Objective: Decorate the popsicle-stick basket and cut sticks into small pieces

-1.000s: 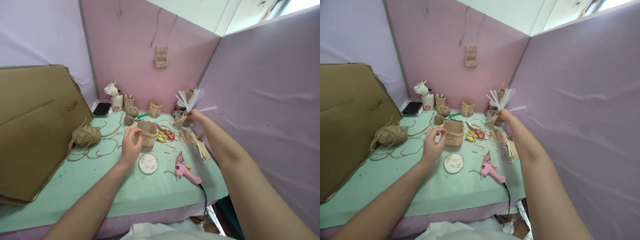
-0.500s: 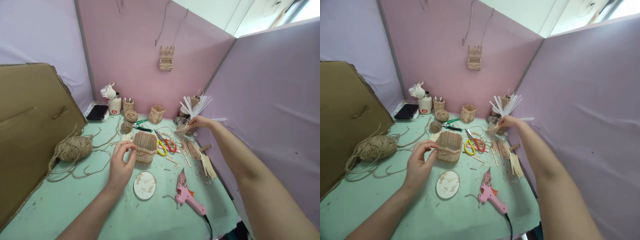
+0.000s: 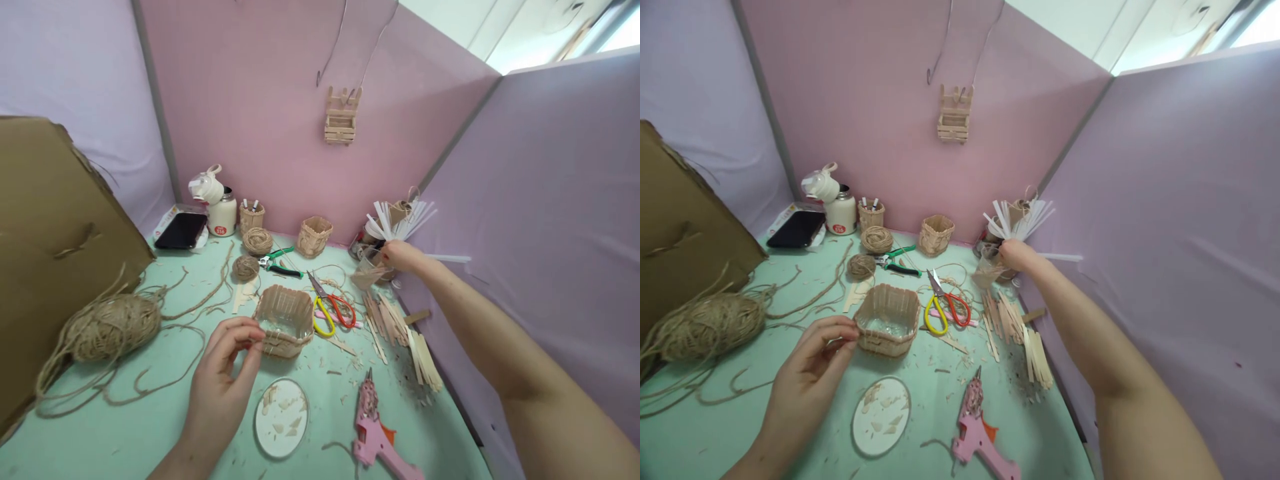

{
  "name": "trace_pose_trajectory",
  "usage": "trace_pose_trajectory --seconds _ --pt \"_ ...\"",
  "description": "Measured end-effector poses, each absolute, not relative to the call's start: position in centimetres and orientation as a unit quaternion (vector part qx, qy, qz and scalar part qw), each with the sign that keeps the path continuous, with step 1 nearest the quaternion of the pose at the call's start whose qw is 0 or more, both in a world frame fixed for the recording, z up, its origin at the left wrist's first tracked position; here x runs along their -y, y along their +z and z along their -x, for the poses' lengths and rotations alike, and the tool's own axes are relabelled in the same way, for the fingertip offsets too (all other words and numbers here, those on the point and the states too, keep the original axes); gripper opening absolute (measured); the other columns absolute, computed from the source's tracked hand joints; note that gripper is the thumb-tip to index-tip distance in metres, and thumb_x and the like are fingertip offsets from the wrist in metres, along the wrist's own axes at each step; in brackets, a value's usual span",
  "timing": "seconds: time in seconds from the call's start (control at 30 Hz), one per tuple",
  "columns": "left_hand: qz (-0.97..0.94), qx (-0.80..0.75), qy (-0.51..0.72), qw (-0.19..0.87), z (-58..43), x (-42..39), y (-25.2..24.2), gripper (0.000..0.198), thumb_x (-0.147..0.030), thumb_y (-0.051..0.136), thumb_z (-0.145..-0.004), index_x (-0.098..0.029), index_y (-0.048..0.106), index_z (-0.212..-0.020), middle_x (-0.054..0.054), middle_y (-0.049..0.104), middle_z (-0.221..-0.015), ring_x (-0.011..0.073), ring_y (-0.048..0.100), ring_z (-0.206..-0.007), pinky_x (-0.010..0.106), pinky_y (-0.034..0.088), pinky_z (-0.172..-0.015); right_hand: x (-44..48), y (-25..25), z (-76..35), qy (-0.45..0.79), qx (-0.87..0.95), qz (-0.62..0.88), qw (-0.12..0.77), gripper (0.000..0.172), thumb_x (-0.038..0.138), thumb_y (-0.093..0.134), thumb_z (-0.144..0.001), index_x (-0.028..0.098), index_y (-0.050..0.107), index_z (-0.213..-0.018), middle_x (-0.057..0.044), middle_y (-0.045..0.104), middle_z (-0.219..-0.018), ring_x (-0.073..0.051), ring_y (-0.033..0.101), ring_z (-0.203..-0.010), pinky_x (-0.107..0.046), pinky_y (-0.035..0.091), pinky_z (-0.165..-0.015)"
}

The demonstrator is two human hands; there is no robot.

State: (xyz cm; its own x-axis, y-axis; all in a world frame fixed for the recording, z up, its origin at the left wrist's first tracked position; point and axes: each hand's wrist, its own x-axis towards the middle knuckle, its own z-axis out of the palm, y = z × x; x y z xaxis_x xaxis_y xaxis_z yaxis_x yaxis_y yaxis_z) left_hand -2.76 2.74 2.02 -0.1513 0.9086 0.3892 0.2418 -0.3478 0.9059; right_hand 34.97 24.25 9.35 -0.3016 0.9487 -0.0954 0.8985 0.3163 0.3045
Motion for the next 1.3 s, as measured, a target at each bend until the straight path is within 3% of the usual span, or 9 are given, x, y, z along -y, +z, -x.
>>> trace_pose_trajectory --seconds 0.3,0.43,0.57,0.7,0.83,1.0,1.17,1.3 --pt "-0.564 -0.496 0.583 0.309 3.0 -3.1 2.0 0.006 -0.021 0.052 -0.080 -0.024 0.058 -0.080 0.003 0.054 -0.095 0.0151 0.054 -0.094 0.024 0.050 -0.075 -24.0 9.5 -34.8 0.110 -0.761 -0.632 0.096 0.020 0.017 0.049 -0.074 0.012 0.067 -0.068 -0.010 0.066 -0.074 -0.018 0.057 -0.068 -0.024 0.035 -0.058" --pt "-0.560 -0.498 0.582 0.315 3.0 -3.0 1.9 0.006 -0.021 0.052 -0.080 -0.024 0.057 -0.079 0.003 0.054 -0.095 0.0151 0.053 -0.095 0.024 0.049 -0.075 -23.7 9.3 -34.8 0.075 -0.769 -0.627 0.099 0.016 0.022 0.054 -0.072 0.016 0.067 -0.064 -0.004 0.064 -0.063 -0.014 0.054 -0.058 -0.022 0.033 -0.053" --pt "-0.556 -0.499 0.582 0.320 2.9 -3.1 2.0 0.005 -0.022 0.053 -0.079 -0.023 0.057 -0.079 0.004 0.054 -0.095 0.0160 0.053 -0.094 0.025 0.050 -0.075 -23.5 9.3 -34.8 0.095 -0.758 -0.640 0.075 0.020 0.021 0.049 -0.074 0.014 0.066 -0.066 -0.007 0.064 -0.066 -0.015 0.054 -0.062 -0.023 0.033 -0.054" --pt "-0.558 -0.496 0.581 0.324 2.9 -3.1 1.9 0.005 -0.022 0.052 -0.080 -0.023 0.057 -0.079 0.004 0.054 -0.095 0.0162 0.053 -0.095 0.026 0.050 -0.075 -23.1 9.2 -34.6 0.070 -0.763 -0.637 0.085 0.017 0.026 0.056 -0.069 0.017 0.065 -0.059 -0.002 0.060 -0.057 -0.013 0.053 -0.057 -0.021 0.033 -0.052" --pt "-0.559 -0.497 0.580 0.324 3.0 -3.0 1.8 0.005 -0.023 0.052 -0.080 -0.023 0.057 -0.079 0.004 0.054 -0.095 0.0163 0.053 -0.096 0.025 0.050 -0.074 -22.9 9.0 -34.6 0.099 -0.740 -0.662 0.057 0.025 0.027 0.046 -0.077 0.016 0.067 -0.071 -0.005 0.064 -0.066 -0.014 0.054 -0.060 -0.022 0.032 -0.052" --pt "-0.561 -0.503 0.572 0.323 3.1 -3.0 1.8 0.005 -0.023 0.052 -0.080 -0.024 0.057 -0.080 0.003 0.054 -0.096 0.0154 0.053 -0.096 0.024 0.049 -0.075 -22.7 8.9 -34.7 0.100 -0.737 -0.665 0.067 0.017 0.022 0.053 -0.070 0.015 0.065 -0.060 -0.007 0.062 -0.062 -0.014 0.054 -0.058 -0.022 0.031 -0.050" --pt "-0.562 -0.507 0.569 0.322 3.1 -3.0 1.8 0.005 -0.023 0.052 -0.080 -0.024 0.057 -0.080 0.003 0.054 -0.097 0.0158 0.053 -0.097 0.024 0.049 -0.075 -22.7 9.2 -34.5 0.110 -0.742 -0.660 0.048 0.022 0.023 0.048 -0.076 0.015 0.067 -0.069 -0.007 0.065 -0.071 -0.015 0.056 -0.063 -0.023 0.033 -0.054" --pt "-0.560 -0.509 0.571 0.319 3.0 -3.0 1.8 0.005 -0.023 0.052 -0.079 -0.024 0.058 -0.079 0.004 0.055 -0.096 0.0167 0.054 -0.096 0.025 0.050 -0.074 -22.6 9.2 -34.9 0.116 -0.739 -0.662 0.046 0.020 0.021 0.050 -0.075 0.016 0.066 -0.064 -0.009 0.065 -0.071 -0.018 0.057 -0.065 -0.024 0.034 -0.055"
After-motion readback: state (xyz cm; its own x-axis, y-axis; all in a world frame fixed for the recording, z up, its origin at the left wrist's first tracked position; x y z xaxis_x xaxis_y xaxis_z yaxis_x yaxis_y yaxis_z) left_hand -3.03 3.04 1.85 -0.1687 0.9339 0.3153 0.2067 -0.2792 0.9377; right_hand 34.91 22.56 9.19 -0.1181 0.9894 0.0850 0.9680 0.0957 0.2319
